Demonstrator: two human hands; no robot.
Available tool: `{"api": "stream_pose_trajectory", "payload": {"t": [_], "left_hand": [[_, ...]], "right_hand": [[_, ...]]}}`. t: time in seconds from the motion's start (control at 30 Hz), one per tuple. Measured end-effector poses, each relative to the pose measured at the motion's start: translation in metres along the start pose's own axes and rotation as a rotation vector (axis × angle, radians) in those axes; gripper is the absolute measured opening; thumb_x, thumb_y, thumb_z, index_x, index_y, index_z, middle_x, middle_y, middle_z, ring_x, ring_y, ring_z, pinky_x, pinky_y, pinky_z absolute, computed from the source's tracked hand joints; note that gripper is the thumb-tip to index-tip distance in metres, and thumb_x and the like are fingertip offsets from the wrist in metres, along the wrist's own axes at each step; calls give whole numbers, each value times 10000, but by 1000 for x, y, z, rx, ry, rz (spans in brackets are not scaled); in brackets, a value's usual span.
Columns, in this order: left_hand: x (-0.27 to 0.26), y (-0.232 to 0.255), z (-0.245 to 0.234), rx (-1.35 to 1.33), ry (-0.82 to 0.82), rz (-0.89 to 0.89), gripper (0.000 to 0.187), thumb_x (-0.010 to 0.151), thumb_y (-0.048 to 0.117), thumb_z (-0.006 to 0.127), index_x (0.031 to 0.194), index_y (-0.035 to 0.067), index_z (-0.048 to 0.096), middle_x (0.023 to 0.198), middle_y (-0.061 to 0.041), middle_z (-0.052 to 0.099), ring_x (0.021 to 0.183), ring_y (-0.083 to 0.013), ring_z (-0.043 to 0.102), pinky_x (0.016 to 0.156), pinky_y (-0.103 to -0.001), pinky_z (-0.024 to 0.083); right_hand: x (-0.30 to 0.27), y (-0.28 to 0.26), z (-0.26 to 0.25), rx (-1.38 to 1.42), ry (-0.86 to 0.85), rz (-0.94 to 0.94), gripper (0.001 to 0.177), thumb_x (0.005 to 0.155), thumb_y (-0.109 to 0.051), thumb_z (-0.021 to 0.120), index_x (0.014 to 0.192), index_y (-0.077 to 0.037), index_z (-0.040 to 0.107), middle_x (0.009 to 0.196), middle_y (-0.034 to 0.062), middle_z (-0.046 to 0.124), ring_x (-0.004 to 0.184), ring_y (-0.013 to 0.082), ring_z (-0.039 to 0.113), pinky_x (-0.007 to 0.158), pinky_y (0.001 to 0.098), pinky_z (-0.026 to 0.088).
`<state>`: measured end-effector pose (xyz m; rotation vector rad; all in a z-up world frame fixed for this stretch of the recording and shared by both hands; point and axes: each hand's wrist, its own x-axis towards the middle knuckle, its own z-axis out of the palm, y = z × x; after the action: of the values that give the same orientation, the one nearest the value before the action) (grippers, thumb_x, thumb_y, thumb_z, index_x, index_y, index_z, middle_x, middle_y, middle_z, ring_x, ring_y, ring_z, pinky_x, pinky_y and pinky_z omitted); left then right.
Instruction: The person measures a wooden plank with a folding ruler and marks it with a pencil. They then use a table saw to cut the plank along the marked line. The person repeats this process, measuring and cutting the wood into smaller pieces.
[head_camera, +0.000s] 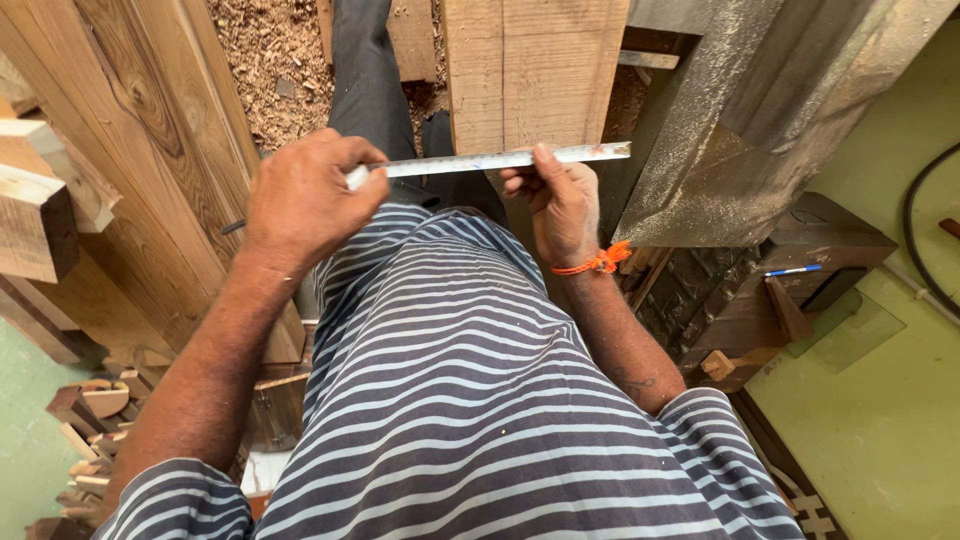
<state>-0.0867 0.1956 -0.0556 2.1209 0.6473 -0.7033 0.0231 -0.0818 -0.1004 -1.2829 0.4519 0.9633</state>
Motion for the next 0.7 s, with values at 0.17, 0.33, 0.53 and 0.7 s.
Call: {"api": "stream_pose_trajectory", "payload": {"t": [0.17,0.33,0.53,0.7], "left_hand": [[10,-18,1,-74,128,100,160,961,238,707,1009,131,815,804,-49,666,724,-176,629,638,-379,513],[54,-14,-3,-295,240,250,169,971,194,721,1052,64,793,915,-84,736,805,-176,690,717,-339,549],[87,13,23,-396,283,297,162,936,183,730,1019,57,787,933,-101,765,857,-172,745,777,-324,583],[115,10,5,-74,465,416,116,958,126,719,1018,76,806,903,-113,729,794,-206,691,728,-379,566]], "right_hand": [[-3,-13,-25,-410,45,-329,391,1077,-349,657,1139,32,713,1005,151,746,880,198,702,827,316,589],[30,-24,-49,-907,240,-509,661,969,-383,803,1431,-7,518,1369,187,580,1243,265,579,1034,399,532],[25,19,-74,-665,56,-331,796,936,-435,782,1531,-19,454,1393,160,627,1262,252,605,1077,388,529],[-20,63,-87,-468,75,-140,871,869,-419,806,1519,-20,386,1337,187,605,1206,243,620,1014,381,545]]}}
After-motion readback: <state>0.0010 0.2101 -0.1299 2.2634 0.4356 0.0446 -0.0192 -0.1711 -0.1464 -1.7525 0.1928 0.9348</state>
